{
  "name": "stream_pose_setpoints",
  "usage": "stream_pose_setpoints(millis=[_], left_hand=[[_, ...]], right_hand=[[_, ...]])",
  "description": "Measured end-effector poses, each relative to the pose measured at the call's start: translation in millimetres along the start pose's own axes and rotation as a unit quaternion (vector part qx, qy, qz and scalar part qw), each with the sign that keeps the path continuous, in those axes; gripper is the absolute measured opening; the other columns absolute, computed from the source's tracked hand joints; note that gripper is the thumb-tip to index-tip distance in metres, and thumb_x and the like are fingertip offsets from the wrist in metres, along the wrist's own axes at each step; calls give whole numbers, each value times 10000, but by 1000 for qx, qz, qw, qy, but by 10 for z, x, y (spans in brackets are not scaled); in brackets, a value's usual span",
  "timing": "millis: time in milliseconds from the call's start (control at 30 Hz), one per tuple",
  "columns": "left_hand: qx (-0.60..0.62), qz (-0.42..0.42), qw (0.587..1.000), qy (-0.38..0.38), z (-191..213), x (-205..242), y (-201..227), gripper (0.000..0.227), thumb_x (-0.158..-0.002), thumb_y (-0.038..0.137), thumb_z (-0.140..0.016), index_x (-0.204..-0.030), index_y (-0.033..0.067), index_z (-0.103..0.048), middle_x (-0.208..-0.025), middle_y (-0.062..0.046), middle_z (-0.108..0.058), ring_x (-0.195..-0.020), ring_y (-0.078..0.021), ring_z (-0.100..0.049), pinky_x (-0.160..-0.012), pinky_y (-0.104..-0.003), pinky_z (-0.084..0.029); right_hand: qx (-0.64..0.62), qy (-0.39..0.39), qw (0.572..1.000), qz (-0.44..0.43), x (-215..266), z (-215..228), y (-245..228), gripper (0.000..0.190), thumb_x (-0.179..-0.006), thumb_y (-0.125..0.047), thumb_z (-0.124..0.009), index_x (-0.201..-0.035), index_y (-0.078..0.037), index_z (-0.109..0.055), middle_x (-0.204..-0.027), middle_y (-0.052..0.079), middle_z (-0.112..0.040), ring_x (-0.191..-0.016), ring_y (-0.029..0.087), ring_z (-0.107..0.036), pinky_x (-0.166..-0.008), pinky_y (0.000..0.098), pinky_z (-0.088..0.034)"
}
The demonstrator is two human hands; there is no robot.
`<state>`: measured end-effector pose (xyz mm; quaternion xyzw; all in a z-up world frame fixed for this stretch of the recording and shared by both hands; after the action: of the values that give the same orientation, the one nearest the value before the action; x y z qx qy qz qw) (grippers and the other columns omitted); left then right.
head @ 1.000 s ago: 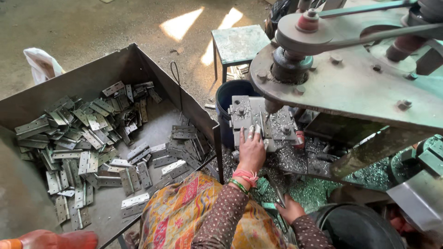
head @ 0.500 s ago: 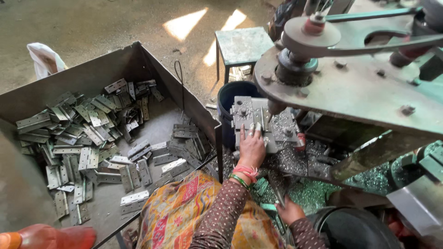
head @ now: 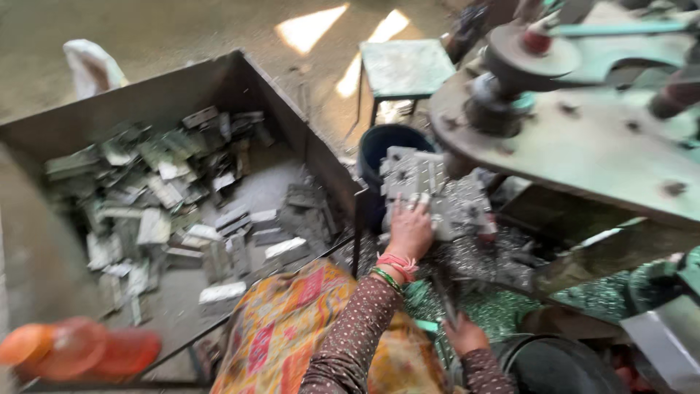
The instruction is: The person repeatedly picks small metal brackets from a bin, places them into a press machine, and operates the lever to process them. The person then removes the processed brackets and returns them to the bin. This cycle is repeated continuously throughout the clip.
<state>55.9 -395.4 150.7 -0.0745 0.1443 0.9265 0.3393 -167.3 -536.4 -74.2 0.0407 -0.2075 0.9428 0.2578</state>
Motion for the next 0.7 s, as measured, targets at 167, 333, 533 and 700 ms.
stream_pose_setpoints(millis=[167, 333, 533, 700], left_hand=[[106, 8, 970, 219, 391, 873, -453, 324, -1000, 294, -569, -1224, 85, -673, -1285, -74, -647, -1251, -258, -578, -1199, -518, -320], [-28, 297, 929, 218, 177, 1833, -2045, 536, -799, 142, -621, -1334, 110, -603, -1281, -120, -596, -1182, -326, -592, -1005, -474, -433], [-97, 559, 800, 193, -199, 2965, -3814, 673, -818, 151, -645, -1448, 22, -448, -1353, -218, -531, -1178, -371, -574, -1051, -513, -399], [-108, 575, 797, 147, -387, 3176, -4197, 529, -901, 94, -642, -1410, 73, -501, -1157, -163, -635, -1086, -364, -635, -1069, -519, -426]], right_hand=[[233, -11, 940, 248, -118, 486, -177, 428, -891, -429, -542, -1294, -407, -683, -1128, 111, -708, -880, 298, -731, -776, 419, -575], [14, 39, 998, 44, -572, 996, 14, 572, -893, -499, -721, -1277, -76, -687, -1123, 160, -760, -992, 316, -747, -911, 464, -569], [-5, 56, 997, 50, -679, 1046, -63, 479, -880, -350, -822, -1185, 8, -733, -999, 261, -747, -755, 295, -774, -763, 438, -630], [-1, 123, 990, 66, -618, 1104, -99, 399, -905, -329, -826, -1115, 5, -766, -939, 246, -734, -682, 311, -761, -695, 378, -629]])
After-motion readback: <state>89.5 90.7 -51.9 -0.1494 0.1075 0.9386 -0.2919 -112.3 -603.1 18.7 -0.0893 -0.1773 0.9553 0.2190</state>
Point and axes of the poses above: each hand's wrist, its own x-axis away from the middle knuckle, its own z-axis out of the back of the hand, y = z × x, the point moved 7 cm from there along -x, towards the middle knuckle
